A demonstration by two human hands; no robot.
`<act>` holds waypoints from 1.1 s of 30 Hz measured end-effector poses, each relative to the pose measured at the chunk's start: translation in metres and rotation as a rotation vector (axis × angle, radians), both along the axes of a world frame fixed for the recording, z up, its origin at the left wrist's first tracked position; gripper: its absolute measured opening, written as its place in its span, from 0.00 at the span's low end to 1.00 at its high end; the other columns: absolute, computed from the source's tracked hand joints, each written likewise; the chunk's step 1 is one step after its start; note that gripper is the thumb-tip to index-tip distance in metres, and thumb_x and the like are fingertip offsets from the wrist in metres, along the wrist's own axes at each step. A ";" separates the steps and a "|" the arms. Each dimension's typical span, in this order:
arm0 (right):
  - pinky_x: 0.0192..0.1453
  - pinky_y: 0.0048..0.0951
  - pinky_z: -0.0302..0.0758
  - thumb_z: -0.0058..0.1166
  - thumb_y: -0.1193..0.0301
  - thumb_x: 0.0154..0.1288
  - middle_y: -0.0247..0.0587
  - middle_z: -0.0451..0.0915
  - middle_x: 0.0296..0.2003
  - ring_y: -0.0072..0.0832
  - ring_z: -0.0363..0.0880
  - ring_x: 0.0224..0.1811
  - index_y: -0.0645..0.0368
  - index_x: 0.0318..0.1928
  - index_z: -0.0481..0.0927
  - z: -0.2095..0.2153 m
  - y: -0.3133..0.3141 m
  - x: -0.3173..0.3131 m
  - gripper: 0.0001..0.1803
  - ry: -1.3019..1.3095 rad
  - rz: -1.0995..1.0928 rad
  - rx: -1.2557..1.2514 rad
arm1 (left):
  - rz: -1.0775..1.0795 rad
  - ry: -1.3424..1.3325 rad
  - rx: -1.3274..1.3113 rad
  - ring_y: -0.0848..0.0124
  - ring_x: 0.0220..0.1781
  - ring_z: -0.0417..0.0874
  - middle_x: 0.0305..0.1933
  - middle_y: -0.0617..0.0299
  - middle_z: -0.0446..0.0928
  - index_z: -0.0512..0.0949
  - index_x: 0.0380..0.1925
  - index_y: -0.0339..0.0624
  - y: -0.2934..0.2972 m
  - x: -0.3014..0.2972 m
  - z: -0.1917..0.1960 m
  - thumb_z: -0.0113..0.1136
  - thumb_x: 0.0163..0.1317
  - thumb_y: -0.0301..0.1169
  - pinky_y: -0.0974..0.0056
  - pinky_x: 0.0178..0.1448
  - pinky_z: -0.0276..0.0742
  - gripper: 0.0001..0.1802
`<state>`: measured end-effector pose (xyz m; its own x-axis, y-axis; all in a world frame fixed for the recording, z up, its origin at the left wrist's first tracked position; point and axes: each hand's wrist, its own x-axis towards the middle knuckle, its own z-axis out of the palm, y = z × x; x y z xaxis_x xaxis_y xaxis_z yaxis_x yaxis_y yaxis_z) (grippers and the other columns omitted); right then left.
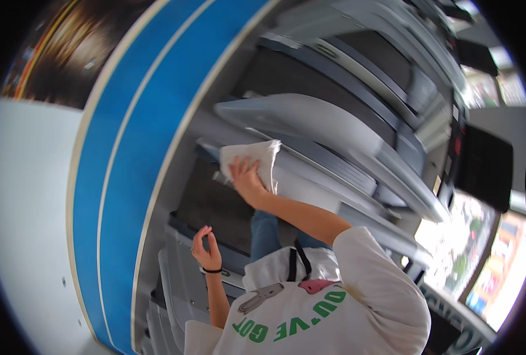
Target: Wipe down the surfaces and screens of multiple treadmills in a gym.
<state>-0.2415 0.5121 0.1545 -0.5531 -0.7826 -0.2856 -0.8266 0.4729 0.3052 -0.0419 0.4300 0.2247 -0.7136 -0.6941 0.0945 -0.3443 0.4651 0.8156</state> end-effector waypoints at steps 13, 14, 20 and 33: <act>0.61 0.46 0.64 0.42 0.64 0.61 0.48 0.63 0.64 0.39 0.66 0.63 0.43 0.68 0.55 0.091 0.368 0.086 0.33 0.143 -0.336 -0.420 | -0.811 0.190 -0.293 0.51 0.54 0.73 0.48 0.53 0.77 0.77 0.34 0.37 0.159 -0.168 -0.004 0.56 0.58 0.25 0.51 0.59 0.66 0.06; 0.62 0.46 0.63 0.41 0.64 0.61 0.47 0.62 0.64 0.40 0.65 0.64 0.43 0.68 0.55 0.091 0.397 0.094 0.33 0.144 -0.352 -0.399 | -0.867 0.185 -0.315 0.50 0.56 0.71 0.48 0.53 0.77 0.78 0.34 0.38 0.172 -0.171 -0.005 0.56 0.58 0.27 0.50 0.60 0.66 0.06; 0.69 0.46 0.54 0.45 0.65 0.58 0.47 0.58 0.67 0.39 0.57 0.69 0.50 0.67 0.57 0.117 0.562 0.185 0.34 0.257 -0.889 -0.235 | -1.024 0.087 -0.470 0.52 0.57 0.73 0.48 0.55 0.77 0.78 0.36 0.39 0.266 -0.165 0.005 0.55 0.60 0.34 0.51 0.60 0.65 0.10; 0.37 0.45 0.74 0.49 0.56 0.63 0.58 0.78 0.27 0.53 0.78 0.30 0.69 0.41 0.70 0.107 0.689 0.220 0.23 0.645 -1.883 -0.890 | -0.853 0.005 -0.706 0.57 0.41 0.80 0.37 0.58 0.82 0.81 0.33 0.42 0.299 -0.161 0.000 0.48 0.62 0.40 0.55 0.51 0.70 0.17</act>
<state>-0.0215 1.2016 0.2618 -0.4616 0.8562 0.2323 0.7450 0.5163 -0.4224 -0.2031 0.7292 0.2243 -0.9306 0.2361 0.2797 0.3131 0.9094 0.2738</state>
